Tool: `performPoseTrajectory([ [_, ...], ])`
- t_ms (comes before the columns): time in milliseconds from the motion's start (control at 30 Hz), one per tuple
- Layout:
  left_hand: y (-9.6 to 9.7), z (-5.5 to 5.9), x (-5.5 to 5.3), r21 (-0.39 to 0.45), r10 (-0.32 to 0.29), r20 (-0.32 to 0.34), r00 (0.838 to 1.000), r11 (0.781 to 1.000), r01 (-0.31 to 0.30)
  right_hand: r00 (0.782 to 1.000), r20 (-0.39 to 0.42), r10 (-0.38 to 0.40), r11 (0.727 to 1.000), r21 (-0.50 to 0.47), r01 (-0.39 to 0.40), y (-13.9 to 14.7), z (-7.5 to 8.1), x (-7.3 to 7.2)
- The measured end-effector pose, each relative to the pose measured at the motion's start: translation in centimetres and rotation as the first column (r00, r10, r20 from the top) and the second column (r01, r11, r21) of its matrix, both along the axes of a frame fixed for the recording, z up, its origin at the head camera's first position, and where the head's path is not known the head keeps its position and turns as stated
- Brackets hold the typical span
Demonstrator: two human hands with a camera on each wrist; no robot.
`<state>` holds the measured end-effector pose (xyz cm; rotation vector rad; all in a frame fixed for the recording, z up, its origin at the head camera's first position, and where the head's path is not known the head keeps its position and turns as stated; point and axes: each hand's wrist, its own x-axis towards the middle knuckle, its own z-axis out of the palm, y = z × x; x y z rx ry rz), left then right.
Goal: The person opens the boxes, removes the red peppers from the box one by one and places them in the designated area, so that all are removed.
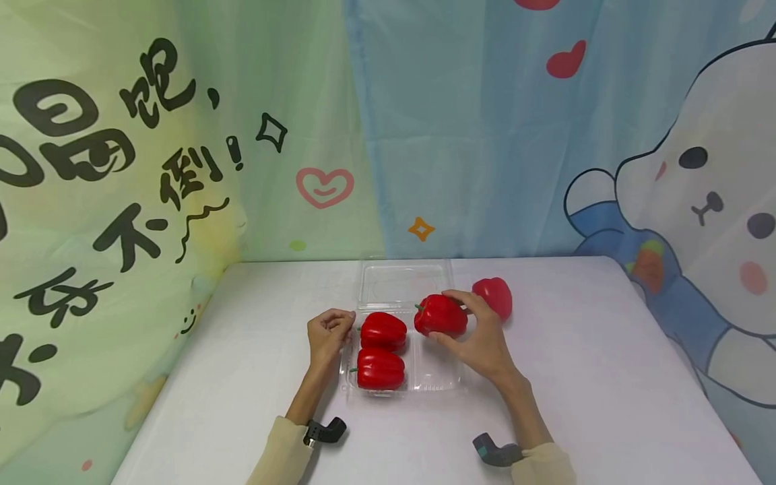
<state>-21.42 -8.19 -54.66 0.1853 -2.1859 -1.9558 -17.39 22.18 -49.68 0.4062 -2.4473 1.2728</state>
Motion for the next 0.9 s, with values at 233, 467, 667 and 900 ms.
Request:
performPoseTrajectory([
  [233,0.0,0.3,0.0,0.002,0.0,-0.015,1.0,1.0,0.0,0.998,-0.026,-0.055,0.998,-0.043,0.054,0.3,0.3,0.0],
  [467,0.0,0.4,0.1,0.01,0.025,-0.016,1.0,1.0,-0.025,0.989,-0.073,-0.129,0.991,-0.056,0.125,0.8,0.4,-0.3],
  [667,-0.2,0.2,0.0,-0.004,0.021,-0.003,1.0,1.0,-0.021,0.978,-0.092,-0.187,0.979,-0.101,0.178,1.3,0.3,-0.4],
  [900,0.0,0.0,0.0,-0.018,0.006,0.008,1.0,1.0,-0.006,0.964,-0.105,-0.243,0.963,-0.146,0.227,2.4,0.1,-0.3],
])
